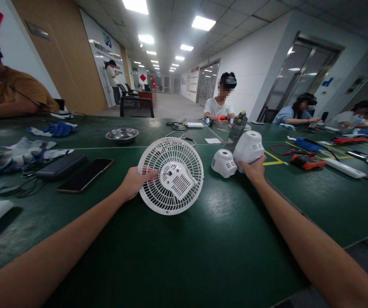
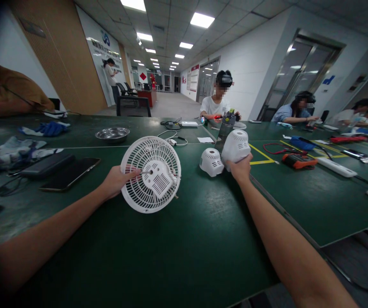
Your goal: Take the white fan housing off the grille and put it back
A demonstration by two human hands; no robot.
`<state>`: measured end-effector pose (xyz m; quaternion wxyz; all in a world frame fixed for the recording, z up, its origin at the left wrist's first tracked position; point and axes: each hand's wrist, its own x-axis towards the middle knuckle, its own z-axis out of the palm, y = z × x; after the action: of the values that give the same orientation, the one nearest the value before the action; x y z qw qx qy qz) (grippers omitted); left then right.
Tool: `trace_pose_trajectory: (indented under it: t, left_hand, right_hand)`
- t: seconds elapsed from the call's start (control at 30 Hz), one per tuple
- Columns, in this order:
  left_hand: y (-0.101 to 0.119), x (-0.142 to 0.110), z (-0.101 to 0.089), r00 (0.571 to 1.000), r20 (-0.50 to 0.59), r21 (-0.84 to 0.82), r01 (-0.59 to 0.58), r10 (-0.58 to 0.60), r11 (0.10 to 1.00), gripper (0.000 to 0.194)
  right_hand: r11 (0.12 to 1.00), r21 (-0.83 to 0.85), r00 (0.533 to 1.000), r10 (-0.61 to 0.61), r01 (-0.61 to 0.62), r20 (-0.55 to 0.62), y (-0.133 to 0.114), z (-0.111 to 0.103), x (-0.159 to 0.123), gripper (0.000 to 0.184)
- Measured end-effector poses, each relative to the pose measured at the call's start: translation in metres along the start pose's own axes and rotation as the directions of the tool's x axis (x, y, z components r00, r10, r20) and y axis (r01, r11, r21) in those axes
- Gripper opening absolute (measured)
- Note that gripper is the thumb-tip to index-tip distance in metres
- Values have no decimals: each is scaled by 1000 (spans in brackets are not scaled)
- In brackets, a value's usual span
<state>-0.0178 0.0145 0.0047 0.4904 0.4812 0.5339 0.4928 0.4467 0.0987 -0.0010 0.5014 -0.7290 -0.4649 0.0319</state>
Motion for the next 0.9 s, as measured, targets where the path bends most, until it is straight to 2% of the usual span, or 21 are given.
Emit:
trace_pose_trajectory:
  t: [0.1, 0.23, 0.43, 0.5, 0.57, 0.7, 0.8, 0.9]
  left_hand:
    - [2, -2, 0, 1000, 18, -8, 0, 0, 1000, 25]
    - [1, -2, -1, 1000, 27, -7, -6, 6, 1000, 26]
    - [3, -4, 2, 1000, 24, -17, -13, 13, 1000, 25]
    - [4, -4, 2, 1000, 10, -3, -15, 15, 1000, 25]
    - [4, -3, 2, 1000, 20, 3, -17, 16, 1000, 25]
    - [-3, 1, -2, 999, 41, 17, -37, 36, 999, 28]
    - [-8, 5, -4, 996, 52, 26, -68, 66, 997, 28]
    - [-9, 8, -4, 996, 36, 28, -79, 78, 996, 26]
  right_hand:
    - [996, -56, 997, 71, -69, 35, 3, 3, 1, 94]
    - [999, -9, 996, 43, -43, -83, -5, 2, 2, 87]
    - [973, 179, 959, -97, 148, -268, -50, -3, -15, 79]
    - [960, 190, 955, -152, 204, -256, -63, -1, -27, 76]
    - [960, 170, 963, -190, 223, -193, -69, 5, -39, 76]
    - [973, 122, 980, -193, 197, -43, -66, 19, -56, 79]
    - [979, 103, 984, -170, 175, -49, -61, 21, -52, 82]
    - [977, 122, 981, -161, 174, -110, -53, 11, -34, 83]
